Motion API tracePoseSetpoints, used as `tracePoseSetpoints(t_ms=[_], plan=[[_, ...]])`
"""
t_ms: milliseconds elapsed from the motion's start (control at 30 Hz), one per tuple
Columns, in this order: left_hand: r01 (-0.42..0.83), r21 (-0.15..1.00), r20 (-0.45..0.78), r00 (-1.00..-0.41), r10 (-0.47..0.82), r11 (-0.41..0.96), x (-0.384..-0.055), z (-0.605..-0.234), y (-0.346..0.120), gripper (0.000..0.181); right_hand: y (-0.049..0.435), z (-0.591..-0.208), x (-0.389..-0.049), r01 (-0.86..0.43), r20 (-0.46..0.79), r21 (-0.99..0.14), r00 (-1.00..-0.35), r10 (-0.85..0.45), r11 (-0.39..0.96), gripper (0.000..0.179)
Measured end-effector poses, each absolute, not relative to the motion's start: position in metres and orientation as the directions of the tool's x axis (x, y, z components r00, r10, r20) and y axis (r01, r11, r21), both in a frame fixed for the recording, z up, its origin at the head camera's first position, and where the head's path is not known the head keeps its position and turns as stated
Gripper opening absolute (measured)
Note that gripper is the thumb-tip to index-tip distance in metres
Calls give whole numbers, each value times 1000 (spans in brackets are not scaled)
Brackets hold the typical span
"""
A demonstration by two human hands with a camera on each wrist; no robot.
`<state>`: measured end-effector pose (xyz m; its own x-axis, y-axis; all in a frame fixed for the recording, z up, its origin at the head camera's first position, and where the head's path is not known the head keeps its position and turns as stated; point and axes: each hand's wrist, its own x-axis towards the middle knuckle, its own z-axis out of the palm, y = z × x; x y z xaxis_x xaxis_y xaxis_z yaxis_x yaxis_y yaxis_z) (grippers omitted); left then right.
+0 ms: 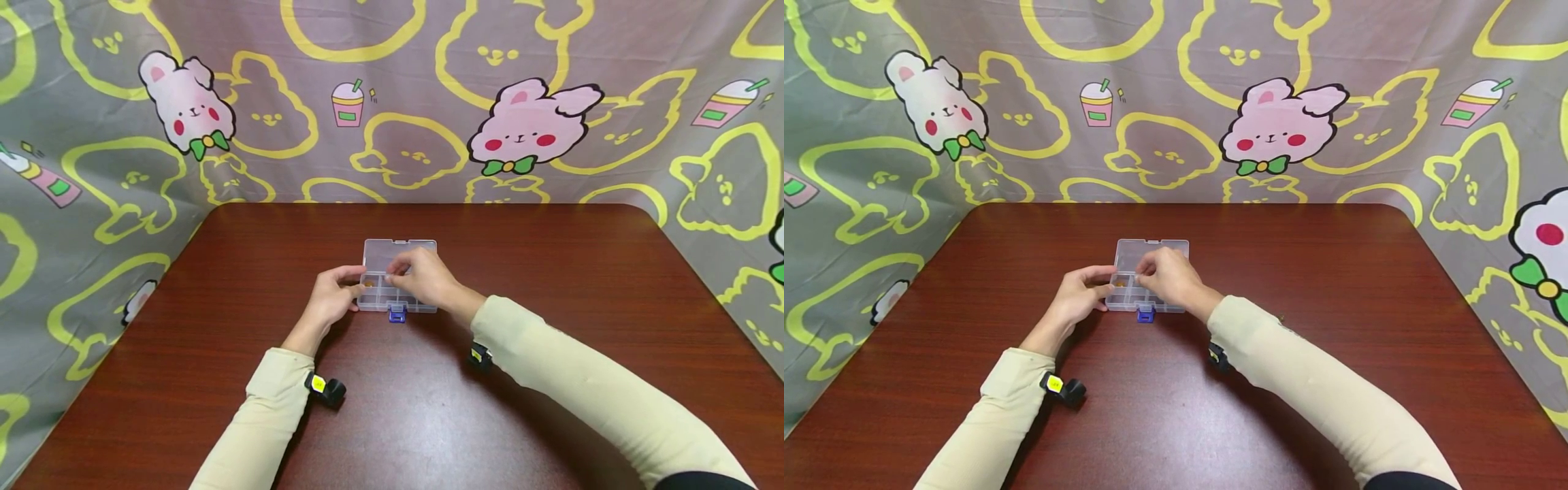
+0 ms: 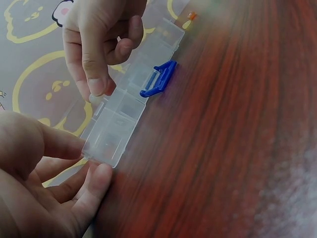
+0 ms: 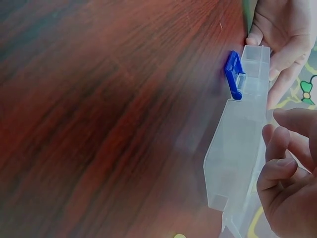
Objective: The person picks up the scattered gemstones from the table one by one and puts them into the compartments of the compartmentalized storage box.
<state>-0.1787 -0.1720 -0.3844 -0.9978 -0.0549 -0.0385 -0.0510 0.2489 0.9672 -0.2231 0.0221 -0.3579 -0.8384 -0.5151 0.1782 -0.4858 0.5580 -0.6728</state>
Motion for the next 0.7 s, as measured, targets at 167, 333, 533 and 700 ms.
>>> tracePoseSetpoints(t_ms=[167, 333, 533, 700], plan=[[-45, 968, -33, -998, -53, 248, -178, -384, -172, 37, 20, -358, -223, -480, 161, -662, -841, -516, 576, 7], [-48, 968, -36, -998, -53, 245, -179, -384, -172, 37, 19, -357, -223, -473, 146, -657, -844, -516, 587, 7], [-46, 969, -34, -998, -54, 242, -179, -385, -172, 37, 17, -358, -223, -469, 136, -656, -844, -518, 592, 6], [-45, 968, -34, -998, -51, 246, -179, -385, -172, 37, 15, -359, -223, -474, 141, -652, -843, -520, 592, 5]])
